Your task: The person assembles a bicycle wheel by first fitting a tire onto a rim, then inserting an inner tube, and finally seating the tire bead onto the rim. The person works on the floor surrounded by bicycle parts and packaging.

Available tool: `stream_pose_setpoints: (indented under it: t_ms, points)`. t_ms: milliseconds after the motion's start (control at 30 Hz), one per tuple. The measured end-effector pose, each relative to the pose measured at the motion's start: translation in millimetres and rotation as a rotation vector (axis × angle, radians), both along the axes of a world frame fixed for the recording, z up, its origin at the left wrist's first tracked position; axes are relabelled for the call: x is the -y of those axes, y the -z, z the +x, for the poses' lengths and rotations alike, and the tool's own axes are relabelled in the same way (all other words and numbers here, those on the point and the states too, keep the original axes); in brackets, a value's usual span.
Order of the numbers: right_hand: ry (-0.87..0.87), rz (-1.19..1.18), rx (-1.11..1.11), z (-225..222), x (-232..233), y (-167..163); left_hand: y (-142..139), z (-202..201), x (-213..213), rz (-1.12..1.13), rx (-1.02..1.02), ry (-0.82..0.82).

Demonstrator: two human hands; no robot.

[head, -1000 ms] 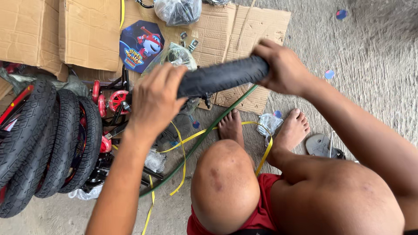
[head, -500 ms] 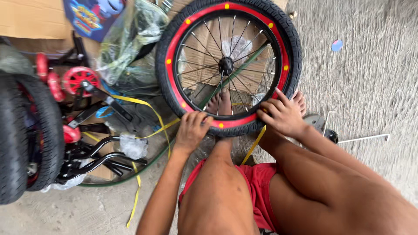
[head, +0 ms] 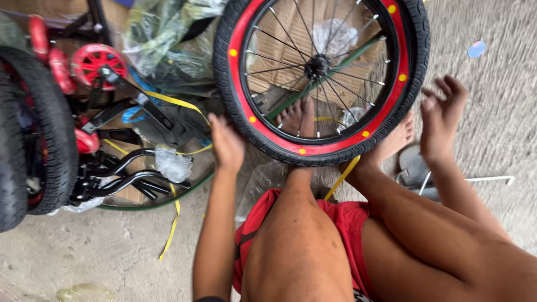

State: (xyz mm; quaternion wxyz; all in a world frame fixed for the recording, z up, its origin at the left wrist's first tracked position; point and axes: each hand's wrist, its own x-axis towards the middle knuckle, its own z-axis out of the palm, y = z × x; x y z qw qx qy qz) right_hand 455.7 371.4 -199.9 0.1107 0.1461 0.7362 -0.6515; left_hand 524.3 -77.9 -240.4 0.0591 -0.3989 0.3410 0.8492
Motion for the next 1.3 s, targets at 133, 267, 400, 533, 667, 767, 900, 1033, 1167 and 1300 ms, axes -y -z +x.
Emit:
stream_pose_setpoints:
  t_ms: [133,267,400,533,667,767,900,1033,1167,1300]
  points:
    - [-0.465,0.759,0.319,-33,2,23,5,-42,-15,0.016,0.060,0.044]
    - [0.258,-0.538,0.484,-35,21,41,0,-56,-18,0.246,0.010,0.007]
    - [0.281,-0.682,0.549,-32,28,47,9,-53,-16,0.229,0.032,0.061]
    - [0.234,-0.665,0.507,-38,27,50,28,-48,-23,0.125,0.074,0.023]
    - [0.258,-0.603,0.529,-43,28,52,27,-39,-31,0.149,0.017,0.008]
    - [0.260,-0.633,0.494,-42,30,49,11,-42,-22,0.108,0.022,0.061]
    - [0.289,-0.657,0.498,-43,30,44,-9,-76,15,0.131,0.064,0.157]
    - [0.282,-0.696,0.529,-48,29,42,-8,-126,41,0.154,0.030,0.430]
    - [0.292,-0.651,0.548,-50,29,42,-2,-161,49,0.156,0.020,0.540]
    - [0.318,-0.706,0.538,-48,30,43,3,-177,47,0.140,0.045,0.597]
